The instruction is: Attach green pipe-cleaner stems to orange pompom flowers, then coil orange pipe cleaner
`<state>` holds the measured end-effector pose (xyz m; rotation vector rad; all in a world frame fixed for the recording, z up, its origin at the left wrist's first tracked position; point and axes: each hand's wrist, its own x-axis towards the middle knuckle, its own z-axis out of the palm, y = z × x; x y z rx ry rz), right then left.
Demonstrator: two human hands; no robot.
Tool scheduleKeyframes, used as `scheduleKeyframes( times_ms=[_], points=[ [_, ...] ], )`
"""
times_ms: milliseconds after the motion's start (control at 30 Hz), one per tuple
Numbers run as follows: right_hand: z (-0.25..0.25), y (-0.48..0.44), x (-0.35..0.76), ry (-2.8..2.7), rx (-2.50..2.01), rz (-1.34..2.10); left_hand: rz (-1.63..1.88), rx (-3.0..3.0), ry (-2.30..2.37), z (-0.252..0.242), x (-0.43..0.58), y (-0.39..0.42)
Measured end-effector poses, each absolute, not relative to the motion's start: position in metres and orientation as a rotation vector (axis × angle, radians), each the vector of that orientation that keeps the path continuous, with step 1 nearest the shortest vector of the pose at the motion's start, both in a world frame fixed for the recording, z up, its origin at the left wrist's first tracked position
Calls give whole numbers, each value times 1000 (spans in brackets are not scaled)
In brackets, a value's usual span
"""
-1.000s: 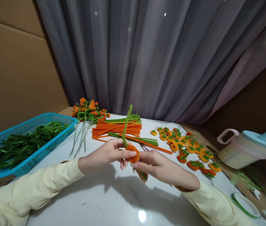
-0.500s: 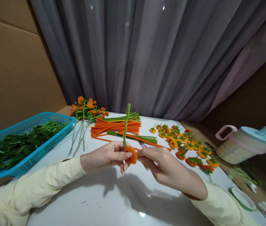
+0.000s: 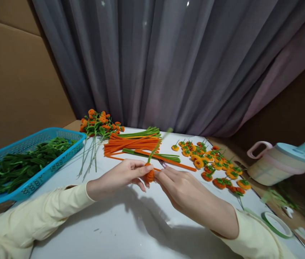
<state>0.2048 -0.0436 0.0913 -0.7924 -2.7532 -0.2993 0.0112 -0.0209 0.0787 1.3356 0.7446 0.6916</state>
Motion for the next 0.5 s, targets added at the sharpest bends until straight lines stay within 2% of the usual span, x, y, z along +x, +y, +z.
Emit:
scheduleKeyframes(
  times_ms=[133, 267, 367, 500],
  points=[
    [89, -43, 205, -2744, -796, -353, 680, 1333, 856, 74, 11, -17],
    [86, -42, 203, -2739, -828, -310, 955, 1729, 1065, 70, 11, -23],
    [88, -37, 204, -2599, -947, 85, 1115, 2244, 1007, 67, 8, -28],
    [97, -28, 206, -2386, -980, 776, 1121, 2619, 854, 61, 4, -30]
  ],
)
